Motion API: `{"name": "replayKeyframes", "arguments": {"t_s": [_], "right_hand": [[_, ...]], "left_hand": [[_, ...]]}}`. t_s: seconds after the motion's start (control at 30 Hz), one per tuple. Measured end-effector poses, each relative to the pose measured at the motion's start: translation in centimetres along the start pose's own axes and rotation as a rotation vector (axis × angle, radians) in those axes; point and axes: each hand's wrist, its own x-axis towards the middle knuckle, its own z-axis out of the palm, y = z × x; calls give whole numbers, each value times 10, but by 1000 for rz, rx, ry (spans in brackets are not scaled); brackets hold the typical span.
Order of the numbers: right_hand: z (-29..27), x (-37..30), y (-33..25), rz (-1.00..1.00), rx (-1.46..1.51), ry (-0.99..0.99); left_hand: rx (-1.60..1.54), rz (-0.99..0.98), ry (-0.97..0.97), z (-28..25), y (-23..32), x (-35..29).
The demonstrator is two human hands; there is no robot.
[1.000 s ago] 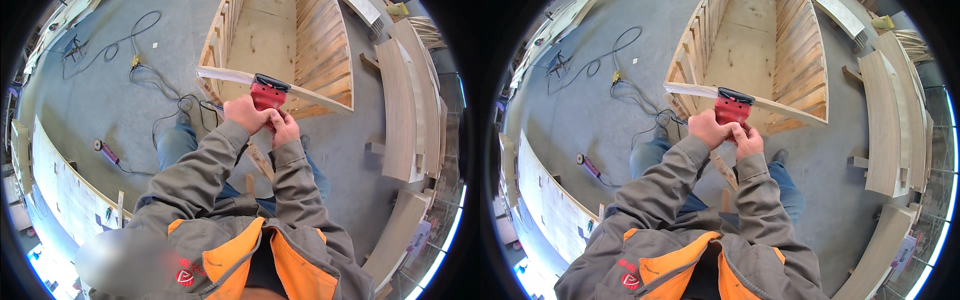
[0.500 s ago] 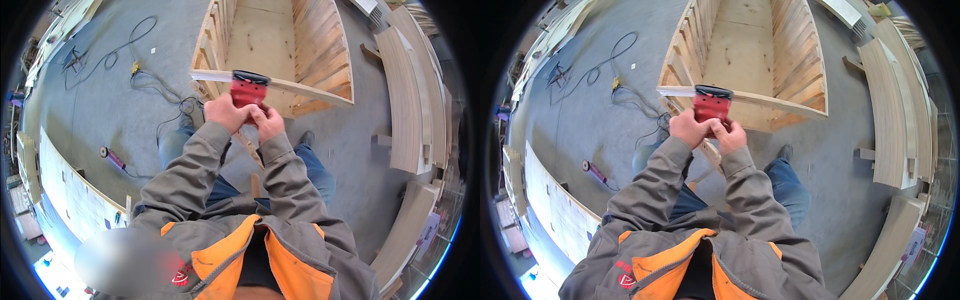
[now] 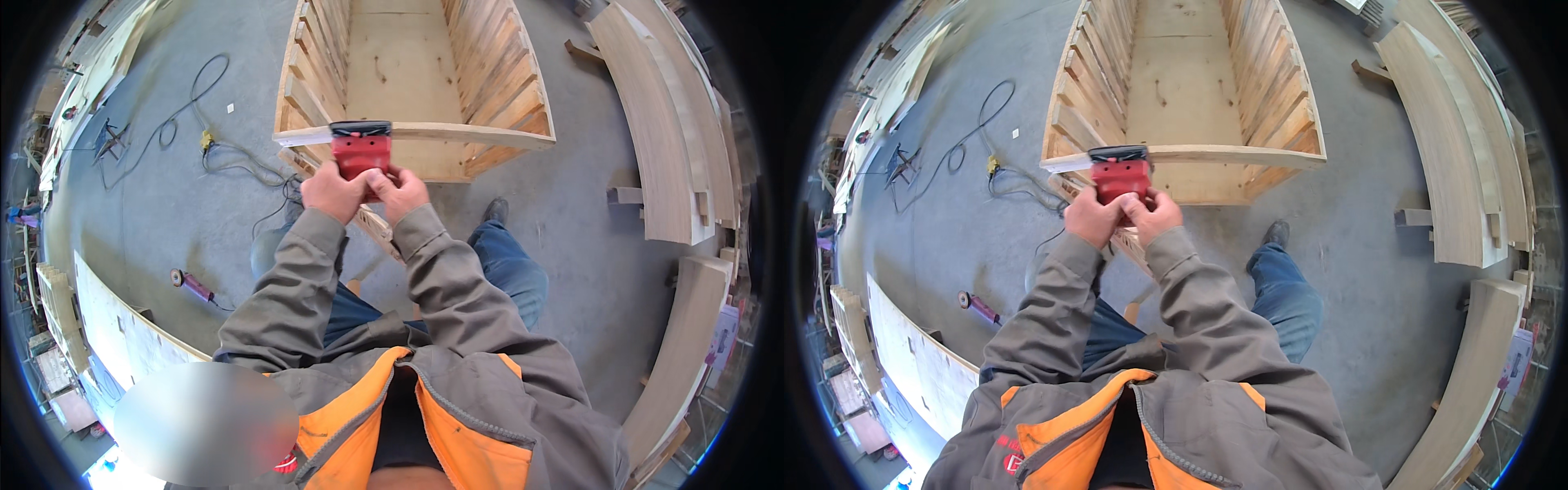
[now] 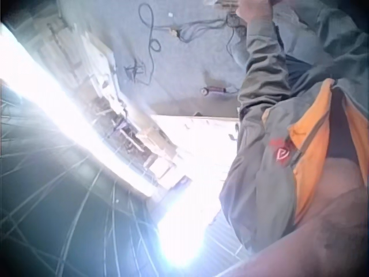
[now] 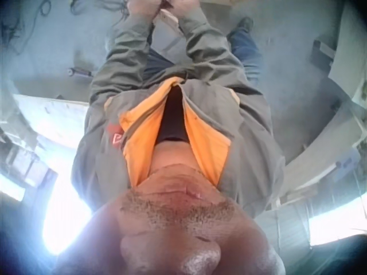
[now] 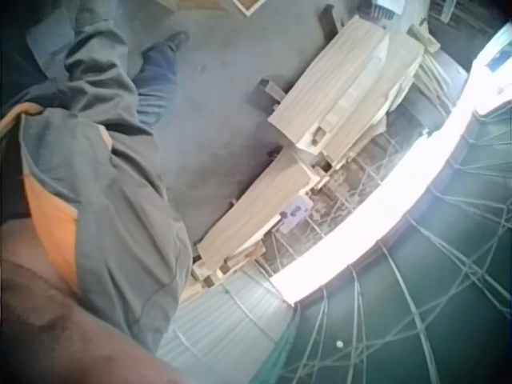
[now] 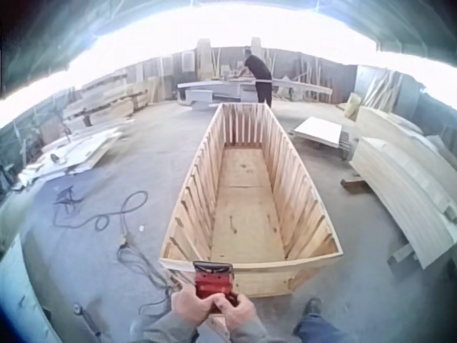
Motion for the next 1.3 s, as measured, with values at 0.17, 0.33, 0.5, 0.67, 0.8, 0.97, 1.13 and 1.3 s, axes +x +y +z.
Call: {"name": "replayKeyframes", "arguments": {"t_s": [0.17, 0.33, 0.5, 0.67, 0.8, 0.97, 1.13, 1.3], "right_hand": [[-48, -3, -13, 12, 124, 37], [-82, -2, -13, 7, 157, 69], [-110, -5, -14, -4, 258, 125], [-132, -11, -22, 75, 360, 226], [-143, -19, -25, 136, 464, 357], [-148, -17, -13, 140, 565, 335], [-131, -17, -17, 142, 503, 301], [-103, -14, -14, 151, 474, 232]], "left_hand": [[26, 4, -92, 33, 37, -8], [57, 10, -114, 54, 62, -15], [100, 18, -174, 66, 96, -25], [98, 43, -232, 85, 122, -31], [68, 72, -344, 93, 141, -35], [56, 107, -368, 91, 145, -37], [39, 86, -343, 77, 133, -34], [53, 31, -277, 55, 111, -29]]}}
